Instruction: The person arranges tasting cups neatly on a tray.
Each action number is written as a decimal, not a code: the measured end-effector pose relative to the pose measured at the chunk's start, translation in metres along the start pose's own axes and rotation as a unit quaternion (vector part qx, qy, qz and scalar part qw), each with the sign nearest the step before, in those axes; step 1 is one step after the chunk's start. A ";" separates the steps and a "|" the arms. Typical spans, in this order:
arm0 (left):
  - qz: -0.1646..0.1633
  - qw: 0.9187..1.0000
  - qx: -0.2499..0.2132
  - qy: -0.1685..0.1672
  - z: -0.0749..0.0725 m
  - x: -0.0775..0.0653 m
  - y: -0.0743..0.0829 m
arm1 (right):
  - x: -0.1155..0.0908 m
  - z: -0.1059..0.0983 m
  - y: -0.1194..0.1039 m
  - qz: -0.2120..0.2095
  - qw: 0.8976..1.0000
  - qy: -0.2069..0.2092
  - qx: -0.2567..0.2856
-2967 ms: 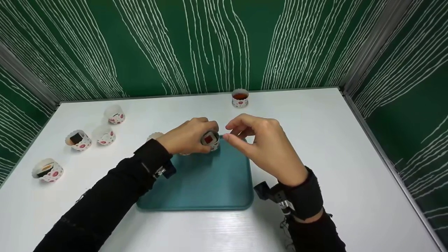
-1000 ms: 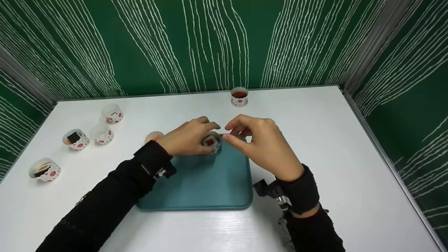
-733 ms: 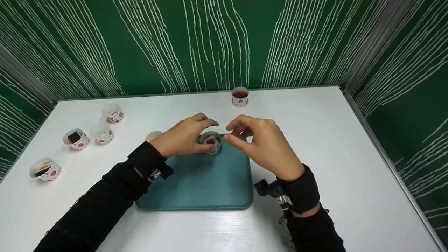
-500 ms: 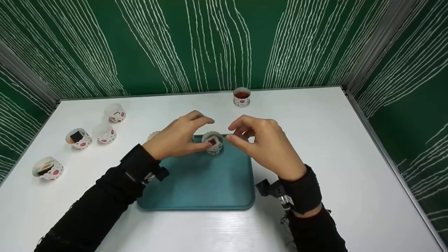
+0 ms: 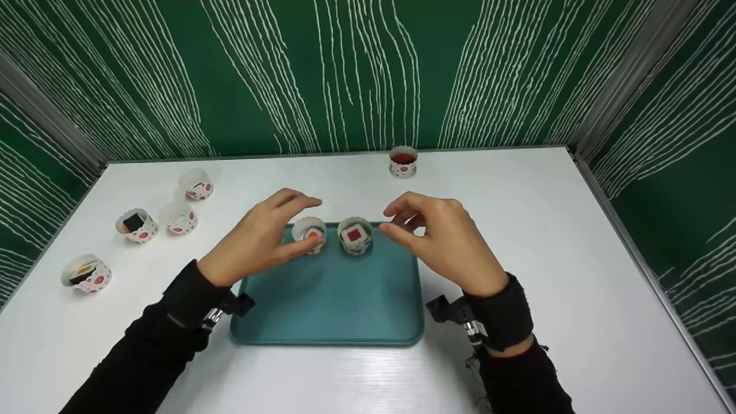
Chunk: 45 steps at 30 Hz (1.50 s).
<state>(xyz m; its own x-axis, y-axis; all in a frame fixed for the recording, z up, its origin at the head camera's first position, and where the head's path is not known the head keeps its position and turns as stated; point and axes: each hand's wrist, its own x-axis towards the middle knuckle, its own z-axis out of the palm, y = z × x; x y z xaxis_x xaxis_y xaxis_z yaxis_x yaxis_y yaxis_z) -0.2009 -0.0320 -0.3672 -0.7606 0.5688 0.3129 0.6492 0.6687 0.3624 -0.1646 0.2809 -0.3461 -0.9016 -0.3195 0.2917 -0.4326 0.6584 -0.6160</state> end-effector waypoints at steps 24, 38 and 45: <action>-0.075 0.991 0.057 0.098 -0.002 -0.069 -0.030 | 0.009 0.006 0.022 0.035 0.999 -0.018 -0.015; -0.100 0.990 0.036 0.093 -0.005 -0.078 -0.041 | 0.014 0.015 0.042 0.064 0.997 -0.032 -0.013; -0.098 0.990 0.031 0.093 -0.006 -0.078 -0.040 | 0.016 0.016 0.052 0.072 0.997 -0.030 -0.012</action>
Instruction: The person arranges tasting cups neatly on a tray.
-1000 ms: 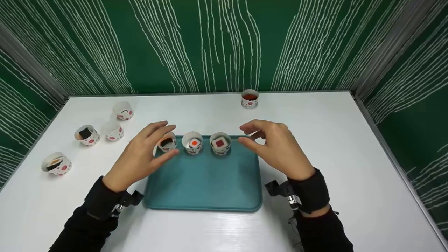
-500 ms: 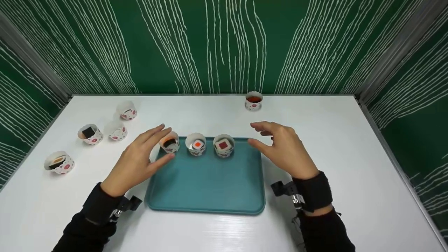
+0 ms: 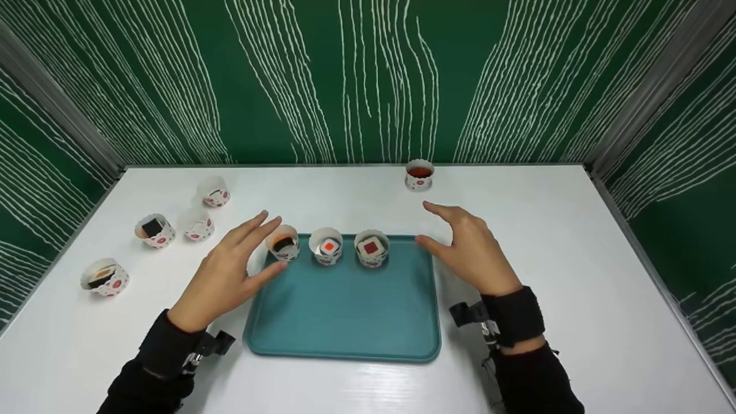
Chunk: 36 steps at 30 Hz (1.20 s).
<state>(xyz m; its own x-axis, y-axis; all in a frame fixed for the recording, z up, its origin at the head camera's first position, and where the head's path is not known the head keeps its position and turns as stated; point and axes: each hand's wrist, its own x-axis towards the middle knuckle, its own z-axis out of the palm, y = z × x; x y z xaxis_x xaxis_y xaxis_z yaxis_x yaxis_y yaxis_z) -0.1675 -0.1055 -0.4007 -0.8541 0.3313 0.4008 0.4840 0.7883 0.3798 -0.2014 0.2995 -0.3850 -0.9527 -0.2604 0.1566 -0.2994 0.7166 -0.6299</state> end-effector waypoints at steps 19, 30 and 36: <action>-0.011 1.000 0.012 0.013 0.001 0.001 -0.005 | 0.091 0.000 0.019 0.060 0.997 0.019 -0.054; -0.017 1.000 0.012 0.021 -0.003 0.001 -0.008 | 0.135 0.007 0.037 0.133 0.990 0.017 -0.040; -0.017 0.999 0.010 0.030 -0.004 0.002 -0.013 | 0.150 0.017 0.046 0.169 0.985 0.001 -0.014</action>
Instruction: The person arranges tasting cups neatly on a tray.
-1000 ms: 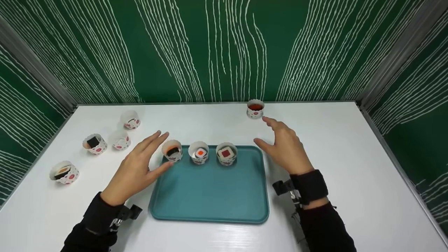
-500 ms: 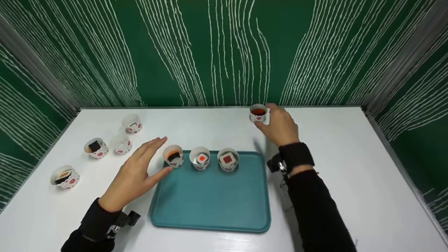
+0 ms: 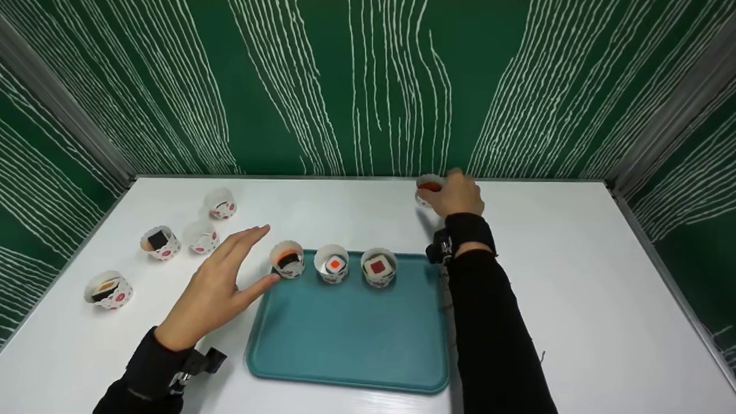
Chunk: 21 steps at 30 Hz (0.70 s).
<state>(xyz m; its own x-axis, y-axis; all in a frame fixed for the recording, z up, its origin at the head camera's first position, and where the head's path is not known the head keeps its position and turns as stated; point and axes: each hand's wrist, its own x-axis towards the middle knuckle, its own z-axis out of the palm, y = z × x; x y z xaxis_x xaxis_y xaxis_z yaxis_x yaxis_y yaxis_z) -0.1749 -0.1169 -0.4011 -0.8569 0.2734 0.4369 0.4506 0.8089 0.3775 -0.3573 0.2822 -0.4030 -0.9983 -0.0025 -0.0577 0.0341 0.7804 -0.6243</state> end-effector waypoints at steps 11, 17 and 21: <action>-0.004 1.000 0.001 -0.002 -0.002 0.002 -0.006 | 0.015 0.022 0.001 0.013 1.000 0.023 0.001; -0.004 1.000 0.001 -0.002 -0.003 0.001 -0.008 | 0.020 0.024 0.000 0.022 0.999 0.027 0.011; -0.001 1.000 0.003 -0.001 -0.003 0.001 -0.009 | 0.023 0.025 0.003 0.026 0.999 0.026 0.004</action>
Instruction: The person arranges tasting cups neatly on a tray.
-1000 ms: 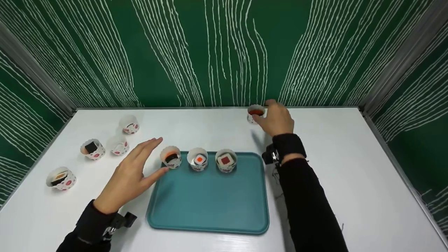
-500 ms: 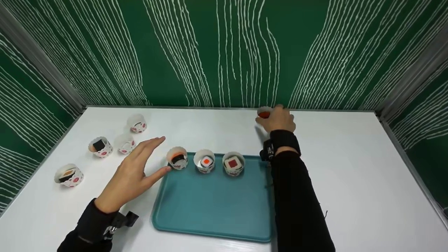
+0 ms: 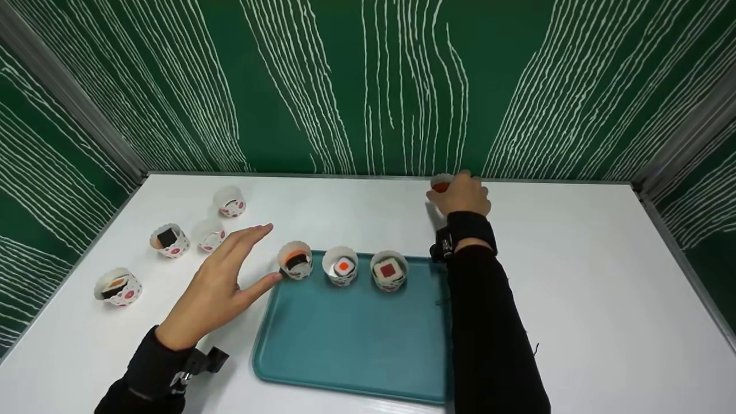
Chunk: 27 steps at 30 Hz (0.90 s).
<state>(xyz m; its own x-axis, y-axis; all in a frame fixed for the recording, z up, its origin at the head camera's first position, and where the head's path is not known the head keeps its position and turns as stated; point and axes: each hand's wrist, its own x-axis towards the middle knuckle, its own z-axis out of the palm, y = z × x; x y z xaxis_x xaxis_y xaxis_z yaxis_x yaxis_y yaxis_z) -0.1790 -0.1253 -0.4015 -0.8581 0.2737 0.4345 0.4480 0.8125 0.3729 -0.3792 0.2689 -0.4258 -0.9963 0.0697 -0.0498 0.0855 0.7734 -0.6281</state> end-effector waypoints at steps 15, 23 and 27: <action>0.003 1.000 -0.001 -0.003 -0.001 0.000 -0.002 | -0.001 0.003 0.006 0.001 1.000 0.014 -0.009; 0.006 1.000 -0.002 -0.004 -0.002 0.000 -0.001 | -0.005 -0.001 0.009 -0.006 1.000 0.018 -0.018; 0.005 1.000 -0.001 -0.003 -0.002 0.000 0.000 | -0.009 -0.005 0.010 -0.009 1.000 0.012 -0.020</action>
<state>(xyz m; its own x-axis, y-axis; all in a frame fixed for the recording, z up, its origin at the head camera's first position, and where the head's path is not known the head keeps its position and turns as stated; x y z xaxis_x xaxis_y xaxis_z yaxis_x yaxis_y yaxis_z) -0.1786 -0.1265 -0.4003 -0.8554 0.2845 0.4327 0.4567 0.8085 0.3712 -0.3690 0.2788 -0.4279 -0.9974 0.0695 -0.0200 0.0677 0.7993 -0.5971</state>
